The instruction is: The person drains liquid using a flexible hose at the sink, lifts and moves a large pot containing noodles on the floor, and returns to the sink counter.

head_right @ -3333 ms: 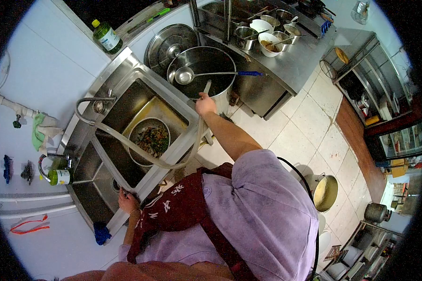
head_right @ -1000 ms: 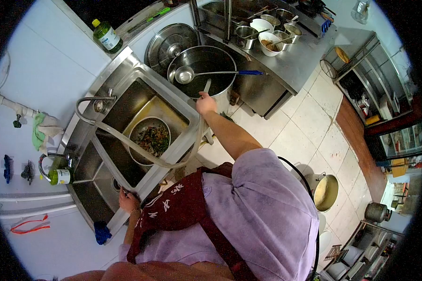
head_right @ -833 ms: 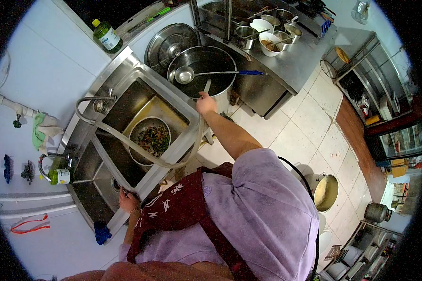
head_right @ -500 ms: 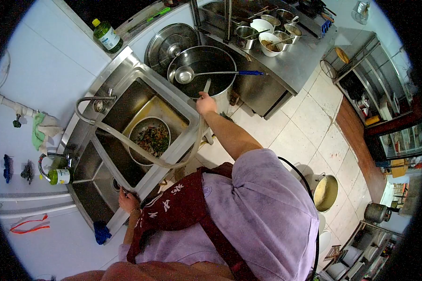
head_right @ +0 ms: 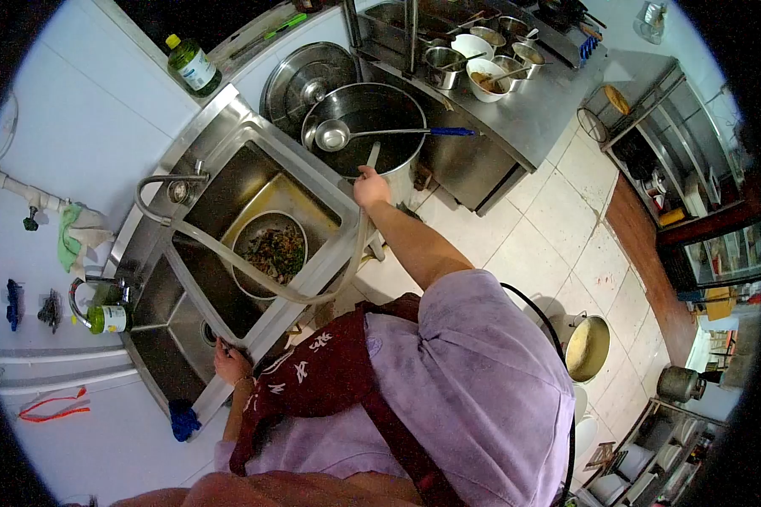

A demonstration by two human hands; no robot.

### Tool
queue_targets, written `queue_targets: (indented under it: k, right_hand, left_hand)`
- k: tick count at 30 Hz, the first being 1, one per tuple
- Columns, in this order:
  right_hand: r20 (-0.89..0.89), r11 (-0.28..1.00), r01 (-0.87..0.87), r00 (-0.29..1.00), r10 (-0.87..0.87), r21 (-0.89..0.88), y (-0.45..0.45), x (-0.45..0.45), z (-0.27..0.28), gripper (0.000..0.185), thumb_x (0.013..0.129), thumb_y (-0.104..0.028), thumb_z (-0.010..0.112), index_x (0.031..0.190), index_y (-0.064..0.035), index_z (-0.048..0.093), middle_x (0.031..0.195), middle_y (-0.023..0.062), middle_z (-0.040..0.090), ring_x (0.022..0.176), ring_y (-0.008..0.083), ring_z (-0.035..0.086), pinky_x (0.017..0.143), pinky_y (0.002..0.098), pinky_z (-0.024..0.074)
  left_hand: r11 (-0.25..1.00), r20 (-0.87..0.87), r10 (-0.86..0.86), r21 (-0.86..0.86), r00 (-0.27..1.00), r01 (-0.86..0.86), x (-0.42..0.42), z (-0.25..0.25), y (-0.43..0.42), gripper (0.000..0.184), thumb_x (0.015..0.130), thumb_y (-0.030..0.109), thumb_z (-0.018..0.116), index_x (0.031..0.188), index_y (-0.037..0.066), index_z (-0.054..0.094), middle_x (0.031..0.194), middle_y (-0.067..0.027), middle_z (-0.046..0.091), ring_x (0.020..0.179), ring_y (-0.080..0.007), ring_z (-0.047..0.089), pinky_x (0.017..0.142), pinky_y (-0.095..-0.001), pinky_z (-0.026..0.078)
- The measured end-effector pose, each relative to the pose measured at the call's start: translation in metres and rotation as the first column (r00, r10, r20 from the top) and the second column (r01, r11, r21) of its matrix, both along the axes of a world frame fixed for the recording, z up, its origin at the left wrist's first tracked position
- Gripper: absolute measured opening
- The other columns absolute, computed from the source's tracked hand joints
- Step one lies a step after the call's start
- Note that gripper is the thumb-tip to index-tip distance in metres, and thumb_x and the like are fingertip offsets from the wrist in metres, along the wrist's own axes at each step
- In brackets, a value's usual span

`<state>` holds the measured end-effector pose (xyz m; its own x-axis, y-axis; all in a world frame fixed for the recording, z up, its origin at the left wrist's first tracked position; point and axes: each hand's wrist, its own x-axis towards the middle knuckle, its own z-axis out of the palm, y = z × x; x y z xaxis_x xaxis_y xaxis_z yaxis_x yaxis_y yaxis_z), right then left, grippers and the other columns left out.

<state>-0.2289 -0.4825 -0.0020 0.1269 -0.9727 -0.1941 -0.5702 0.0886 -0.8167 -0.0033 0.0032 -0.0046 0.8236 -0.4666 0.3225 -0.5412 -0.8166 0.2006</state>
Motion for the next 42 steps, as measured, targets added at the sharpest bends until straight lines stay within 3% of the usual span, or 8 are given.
queue_targets:
  k: [3,14,19,23,31,33,40,42]
  right_hand:
    - [0.018,0.997,0.043,0.999,-0.042,-0.063,0.0,0.002,-0.005,0.035,0.087,-0.021,0.046,0.118,-0.0147,0.06,0.103,0.0169,0.066,0.099,0.0331,0.062,0.085,0.0391,0.0473]
    - [0.042,0.998,0.052,0.998,-0.051,-0.036,0.002,0.001,-0.001,0.034,0.087,-0.022,0.046,0.117,-0.0158,0.06,0.104,0.0163,0.066,0.1,0.0323,0.062,0.086,0.0385,0.0473]
    - [0.023,0.996,0.047,0.999,-0.045,-0.076,0.001,0.002,-0.006,0.034,0.087,-0.022,0.046,0.117,-0.0159,0.06,0.103,0.0162,0.066,0.099,0.033,0.061,0.086,0.0391,0.0471]
    - [0.024,0.997,0.037,0.999,-0.036,-0.063,0.002,0.001,-0.003,0.034,0.087,-0.023,0.046,0.117,-0.0157,0.06,0.104,0.0173,0.066,0.099,0.0336,0.061,0.086,0.0393,0.047]
    - [0.06,0.999,0.035,0.998,-0.032,-0.037,0.001,0.0,-0.002,0.035,0.086,-0.02,0.046,0.118,-0.0128,0.06,0.107,0.0171,0.065,0.101,0.0326,0.061,0.088,0.0377,0.0464]
    - [0.021,1.0,-0.01,1.0,0.01,-0.003,0.001,-0.001,0.002,0.037,0.089,-0.023,0.045,0.124,-0.0147,0.055,0.114,0.0161,0.063,0.105,0.0329,0.059,0.09,0.0399,0.0464]
    - [0.024,1.0,-0.01,1.0,0.01,-0.026,-0.004,0.001,-0.011,0.037,0.089,-0.023,0.046,0.124,-0.0147,0.055,0.113,0.0164,0.063,0.105,0.0327,0.059,0.089,0.0395,0.0469]
    - [0.149,0.996,0.003,0.989,-0.017,0.09,-0.007,0.004,-0.016,0.037,0.089,-0.021,0.046,0.124,-0.0147,0.055,0.114,0.0165,0.063,0.105,0.0326,0.059,0.09,0.039,0.0466]
  left_hand:
    - [1.0,-0.017,0.021,0.01,1.0,-0.021,0.0,0.0,0.0,0.047,0.079,0.019,0.049,0.126,0.016,0.054,0.099,-0.0172,0.062,0.089,-0.0363,0.056,0.081,-0.049,0.042]
    - [0.999,-0.061,0.043,0.014,0.997,-0.042,0.003,-0.003,0.002,0.048,0.079,0.018,0.048,0.127,0.017,0.054,0.1,-0.0161,0.062,0.091,-0.0358,0.056,0.082,-0.0492,0.041]
    - [0.999,0.024,-0.014,-0.029,1.0,0.014,-0.001,0.001,-0.002,0.048,0.078,0.017,0.048,0.126,0.016,0.054,0.099,-0.0159,0.062,0.09,-0.0359,0.056,0.081,-0.0492,0.042]
    - [1.0,0.013,-0.012,-0.021,1.0,0.012,0.002,-0.005,0.001,0.048,0.079,0.017,0.048,0.126,0.016,0.054,0.1,-0.0165,0.062,0.09,-0.0362,0.056,0.08,-0.0493,0.042]
    - [1.0,0.011,-0.008,-0.02,1.0,0.009,0.0,-0.001,0.0,0.048,0.079,0.018,0.048,0.126,0.017,0.054,0.084,-0.0154,0.057,0.081,-0.0359,0.053,0.076,-0.0496,0.041]
    - [1.0,0.012,-0.014,-0.027,1.0,0.014,-0.001,0.001,-0.001,0.048,0.078,0.018,0.049,0.126,0.017,0.054,0.084,-0.0154,0.057,0.081,-0.0359,0.054,0.076,-0.0494,0.041]
    - [0.999,-0.002,-0.025,-0.042,1.0,0.025,0.002,-0.001,0.001,0.047,0.078,0.016,0.049,0.125,0.015,0.055,0.09,-0.0167,0.06,0.083,-0.0365,0.055,0.076,-0.0501,0.042]
    - [0.999,0.005,-0.028,-0.043,1.0,0.029,0.005,-0.005,0.002,0.047,0.078,0.016,0.049,0.124,0.015,0.056,0.093,-0.0172,0.061,0.085,-0.0368,0.056,0.077,-0.0501,0.042]
